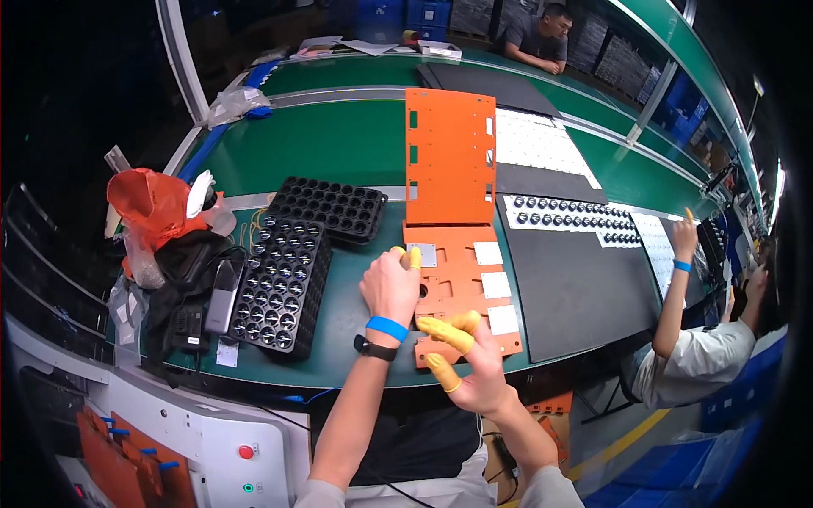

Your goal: Assembling and testing small electronic components using a specialized machine.

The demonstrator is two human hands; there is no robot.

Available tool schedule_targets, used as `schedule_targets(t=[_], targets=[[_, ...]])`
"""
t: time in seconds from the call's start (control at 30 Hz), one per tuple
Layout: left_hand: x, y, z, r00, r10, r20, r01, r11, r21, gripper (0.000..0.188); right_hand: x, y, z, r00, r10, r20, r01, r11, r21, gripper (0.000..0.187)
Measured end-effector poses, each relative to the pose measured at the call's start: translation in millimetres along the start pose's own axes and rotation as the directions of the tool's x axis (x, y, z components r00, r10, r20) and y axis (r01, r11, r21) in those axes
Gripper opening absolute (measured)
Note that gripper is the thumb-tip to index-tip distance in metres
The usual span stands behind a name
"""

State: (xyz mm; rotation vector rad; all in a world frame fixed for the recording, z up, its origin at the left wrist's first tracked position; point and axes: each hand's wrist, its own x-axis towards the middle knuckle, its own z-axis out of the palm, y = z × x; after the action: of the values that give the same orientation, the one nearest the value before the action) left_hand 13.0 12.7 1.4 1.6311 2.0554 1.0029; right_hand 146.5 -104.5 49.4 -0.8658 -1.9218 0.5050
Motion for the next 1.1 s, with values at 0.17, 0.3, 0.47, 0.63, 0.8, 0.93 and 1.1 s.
schedule_targets(t=[0.17,0.3,0.47,0.63,0.8,0.93,1.1], targets=[[2,2,5,0.997,0.068,-0.025,-0.064,0.988,0.142,0.020,28,-24,37,0.983,-0.175,0.050,0.173,0.984,0.036,0.049],[8,3,10,0.995,0.083,0.064,-0.093,0.980,0.177,0.015,42,-35,64,0.928,-0.371,0.021,0.370,0.928,0.047,0.045],[7,5,22,0.984,0.178,0.018,-0.171,0.903,0.394,0.015,42,-39,89,0.877,-0.480,0.014,0.478,0.876,0.064,0.044],[9,1,21,0.973,0.221,0.061,-0.226,0.876,0.425,0.014,43,-47,91,0.841,-0.540,-0.028,0.541,0.840,0.036,0.039],[9,-3,17,0.959,0.278,0.061,-0.275,0.850,0.450,0.013,29,-37,81,0.855,-0.517,-0.046,0.518,0.856,0.001,0.041],[13,-7,12,0.953,0.291,0.079,-0.297,0.863,0.409,0.014,16,-33,68,0.868,-0.495,-0.042,0.494,0.869,-0.042,0.041],[23,-17,-6,0.976,0.170,0.136,-0.189,0.972,0.140,0.024,2,-32,47,0.888,-0.457,-0.055,0.452,0.888,-0.089,0.037]])
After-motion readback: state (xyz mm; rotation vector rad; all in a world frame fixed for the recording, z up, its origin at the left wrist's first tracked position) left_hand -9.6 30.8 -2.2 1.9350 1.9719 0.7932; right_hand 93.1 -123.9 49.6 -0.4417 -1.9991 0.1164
